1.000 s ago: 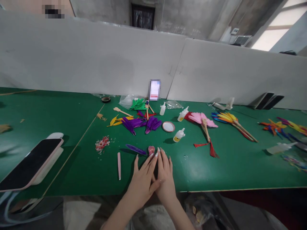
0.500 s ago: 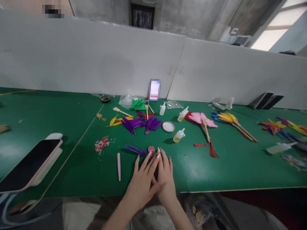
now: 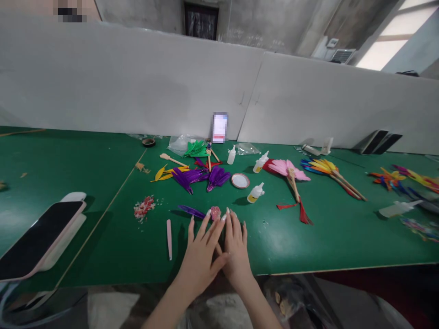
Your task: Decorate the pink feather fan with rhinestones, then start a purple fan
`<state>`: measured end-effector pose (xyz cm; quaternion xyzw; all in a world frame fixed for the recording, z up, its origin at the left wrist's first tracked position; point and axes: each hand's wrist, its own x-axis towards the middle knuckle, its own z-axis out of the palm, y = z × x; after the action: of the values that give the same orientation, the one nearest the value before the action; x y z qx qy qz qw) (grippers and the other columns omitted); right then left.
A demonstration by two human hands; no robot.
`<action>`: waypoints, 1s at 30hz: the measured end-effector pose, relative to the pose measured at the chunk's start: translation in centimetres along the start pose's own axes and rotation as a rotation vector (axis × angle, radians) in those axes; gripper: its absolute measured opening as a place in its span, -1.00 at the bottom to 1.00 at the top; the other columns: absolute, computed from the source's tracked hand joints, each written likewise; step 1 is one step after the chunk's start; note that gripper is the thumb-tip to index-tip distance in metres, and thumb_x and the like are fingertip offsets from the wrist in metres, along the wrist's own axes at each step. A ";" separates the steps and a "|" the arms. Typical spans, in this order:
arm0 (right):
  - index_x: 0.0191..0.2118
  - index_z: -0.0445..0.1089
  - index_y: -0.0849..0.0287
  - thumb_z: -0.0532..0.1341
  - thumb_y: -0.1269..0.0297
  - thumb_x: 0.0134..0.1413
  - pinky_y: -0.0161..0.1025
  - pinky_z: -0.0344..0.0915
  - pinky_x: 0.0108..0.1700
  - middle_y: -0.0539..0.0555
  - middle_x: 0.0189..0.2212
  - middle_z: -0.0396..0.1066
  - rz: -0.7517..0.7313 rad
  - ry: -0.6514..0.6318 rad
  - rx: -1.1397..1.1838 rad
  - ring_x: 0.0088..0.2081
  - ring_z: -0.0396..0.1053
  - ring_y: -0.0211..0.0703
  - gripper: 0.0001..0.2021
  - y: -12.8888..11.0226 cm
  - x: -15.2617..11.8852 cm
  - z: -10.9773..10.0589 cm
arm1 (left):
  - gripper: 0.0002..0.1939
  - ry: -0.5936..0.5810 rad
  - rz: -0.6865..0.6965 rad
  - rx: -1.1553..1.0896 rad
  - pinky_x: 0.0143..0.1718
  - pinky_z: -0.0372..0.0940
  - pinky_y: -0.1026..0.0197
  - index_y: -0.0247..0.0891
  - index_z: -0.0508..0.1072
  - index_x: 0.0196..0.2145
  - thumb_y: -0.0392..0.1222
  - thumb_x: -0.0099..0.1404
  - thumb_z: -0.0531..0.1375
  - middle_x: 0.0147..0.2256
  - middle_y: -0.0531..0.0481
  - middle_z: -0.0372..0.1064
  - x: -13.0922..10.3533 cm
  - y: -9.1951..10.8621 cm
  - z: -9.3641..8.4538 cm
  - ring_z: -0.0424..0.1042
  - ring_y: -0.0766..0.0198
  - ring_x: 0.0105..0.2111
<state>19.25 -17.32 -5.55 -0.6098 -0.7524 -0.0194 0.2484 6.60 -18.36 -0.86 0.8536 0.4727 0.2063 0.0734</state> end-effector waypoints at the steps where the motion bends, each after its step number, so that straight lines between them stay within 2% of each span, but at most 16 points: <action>1: 0.30 -0.26 0.29 -0.04 0.13 0.19 0.17 -0.08 0.17 0.30 0.21 0.02 0.016 -0.003 0.006 0.23 -0.03 0.08 -0.35 -0.1 0.3 -0.1 | -0.37 0.044 -0.044 -0.010 0.21 -0.27 -0.19 -0.18 -0.19 0.28 -0.06 0.33 -0.05 0.24 -0.05 -0.03 0.3 -0.3 -0.4 -0.19 0.05 0.27; 3: 0.30 -0.26 0.29 -0.03 0.08 0.20 0.16 -0.08 0.18 0.31 0.20 0.04 0.047 -0.015 0.030 0.22 -0.02 0.08 -0.33 -0.4 0.8 -0.3 | -0.46 0.168 -0.165 -0.044 0.22 -0.23 -0.17 -0.15 -0.03 0.24 -0.12 0.33 -0.04 0.20 -0.06 0.07 1.1 -1.3 -1.6 -0.13 0.08 0.26; 5: 0.30 -0.28 0.28 -0.02 0.03 0.19 0.18 -0.07 0.18 0.31 0.19 0.05 0.060 -0.025 0.071 0.22 -0.02 0.10 -0.31 -0.6 1.3 -0.6 | -0.56 0.302 -0.301 -0.102 0.21 -0.16 -0.16 -0.16 0.15 0.16 -0.12 0.33 -0.03 0.13 -0.07 0.20 2.0 -3.2 -3.1 -0.03 0.07 0.23; 7: 0.30 -0.29 0.24 -0.02 0.00 0.19 0.19 -0.07 0.18 0.31 0.19 0.04 0.072 -0.037 0.122 0.22 -0.02 0.09 -0.30 -0.8 1.5 -0.7 | -0.60 0.375 -0.436 -0.191 0.14 0.04 -0.08 -0.17 0.24 0.08 -0.08 0.31 -0.01 0.07 -0.10 0.29 3.0 -5.9 -4.6 0.10 0.07 0.17; 9: 0.30 -0.29 0.21 -0.02 0.01 0.20 0.20 -0.09 0.18 0.29 0.21 0.02 0.086 -0.063 0.189 0.24 -0.05 0.07 -0.32 -0.8 1.7 -0.9 | -0.58 0.307 -0.537 -0.293 0.00 0.22 -0.01 -0.18 0.23 0.08 -0.05 0.29 0.00 -0.03 -0.11 0.38 4.0 -8.9 -6.0 0.31 0.08 0.02; 11: 0.29 -0.27 0.21 -0.04 0.03 0.21 0.20 -0.10 0.19 0.29 0.21 -0.01 0.110 -0.083 0.270 0.25 -0.08 0.05 -0.35 -0.7 2.4 -1.3 | -0.61 0.264 -0.638 -0.321 -0.12 0.30 0.05 -0.21 0.27 0.02 -0.07 0.26 0.03 -0.11 -0.11 0.43 5.0 -11.8 -6.7 0.41 0.10 -0.12; 14: 0.27 -0.16 0.23 -0.02 0.05 0.19 0.19 -0.13 0.21 0.29 0.19 0.05 0.130 -0.088 0.390 0.24 -0.05 0.04 -0.38 -0.3 4.8 -2.1 | -0.65 0.236 -0.727 -0.252 -0.23 0.32 0.12 -0.22 0.25 0.02 -0.23 0.26 0.00 -0.17 -0.09 0.45 7.0 -14.6 -6.4 0.47 0.18 -0.32; 16: 0.20 0.04 0.21 0.04 0.08 0.16 0.20 -0.20 0.22 0.24 0.10 0.22 0.111 -0.107 0.455 0.17 0.10 0.02 -0.46 -0.1 7.4 -2.5 | -0.59 0.183 -0.755 -0.162 -0.22 0.31 0.10 -0.26 0.21 0.06 -0.20 0.26 0.03 -0.15 -0.15 0.42 8.6 -15.5 -5.6 0.46 0.12 -0.27; 18: -0.02 0.30 0.16 0.08 0.18 0.15 0.18 -0.21 0.23 0.14 -0.08 0.40 0.066 -0.181 0.551 0.01 0.30 -0.03 -0.69 -0.2 10.3 -2.5 | -0.45 0.151 -0.774 -0.108 -0.19 0.29 0.06 -0.36 0.15 0.11 -0.12 0.20 0.12 -0.06 -0.33 0.33 10.1 -16.0 -4.5 0.41 -0.02 -0.14; 20: -0.19 0.41 0.19 0.12 0.27 0.11 0.03 0.15 0.08 0.11 -0.27 0.48 0.081 -0.269 0.691 -0.19 0.42 -0.09 -0.80 -0.6 12.8 -1.7 | -0.36 0.130 -0.800 -0.085 -0.18 0.28 0.03 -0.39 0.11 0.14 -0.14 0.15 0.18 -0.03 -0.40 0.27 11.1 -16.3 -3.4 0.38 -0.08 -0.11; 21: -0.21 0.42 0.20 0.12 0.30 0.09 -0.08 0.29 -0.05 0.11 -0.34 0.49 0.084 -0.284 0.722 -0.26 0.44 -0.11 -0.81 -0.9 13.8 -1.2 | -0.34 0.130 -0.802 -0.095 -0.18 0.27 0.03 -0.37 0.10 0.15 -0.18 0.13 0.19 -0.08 -0.37 0.30 11.3 -16.5 -3.0 0.40 -0.05 -0.14; 22: -0.21 0.43 0.21 0.14 0.32 0.07 -0.17 0.34 -0.16 0.10 -0.37 0.49 0.086 -0.294 0.743 -0.31 0.44 -0.13 -0.81 -1.1 14.5 -0.5 | -0.33 0.146 -0.795 -0.125 -0.17 0.27 0.04 -0.35 0.08 0.16 -0.23 0.12 0.19 -0.16 -0.29 0.35 11.4 -16.8 -2.6 0.41 0.00 -0.18; 25: -0.19 0.43 0.22 0.17 0.28 0.06 -0.26 0.35 -0.27 0.09 -0.40 0.49 0.089 -0.293 0.763 -0.37 0.43 -0.17 -0.79 -1.7 15.3 1.0 | -0.31 0.304 -0.755 -0.330 -0.23 0.28 0.13 -0.31 0.08 0.17 -0.25 0.09 0.21 -0.41 -0.01 0.35 11.0 -17.4 -2.3 0.42 0.18 -0.38; 28: -0.18 0.44 0.22 0.20 0.17 0.04 -0.25 0.34 -0.26 0.07 -0.40 0.49 0.102 -0.271 0.811 -0.38 0.42 -0.18 -0.73 -1.8 15.0 1.4 | -0.39 0.481 -0.764 -0.577 -0.43 0.27 0.26 -0.26 0.25 0.06 -0.08 0.06 0.25 -0.38 0.02 0.33 10.6 -16.9 -3.1 0.34 0.35 -0.54; 30: -0.17 0.45 0.21 0.23 0.12 0.00 -0.25 0.34 -0.25 0.07 -0.40 0.49 0.113 -0.256 0.872 -0.36 0.42 -0.17 -0.69 -1.6 14.9 1.1 | -0.50 0.539 -0.745 -0.745 -0.56 0.19 0.34 -0.28 0.38 -0.09 -0.01 0.03 0.26 -0.37 0.01 0.33 10.6 -15.8 -3.8 0.29 0.42 -0.59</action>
<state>15.46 -3.86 -0.13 -0.4860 -0.6803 0.3883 0.3875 -2.32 -1.12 0.49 0.4641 0.6383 0.5284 0.3130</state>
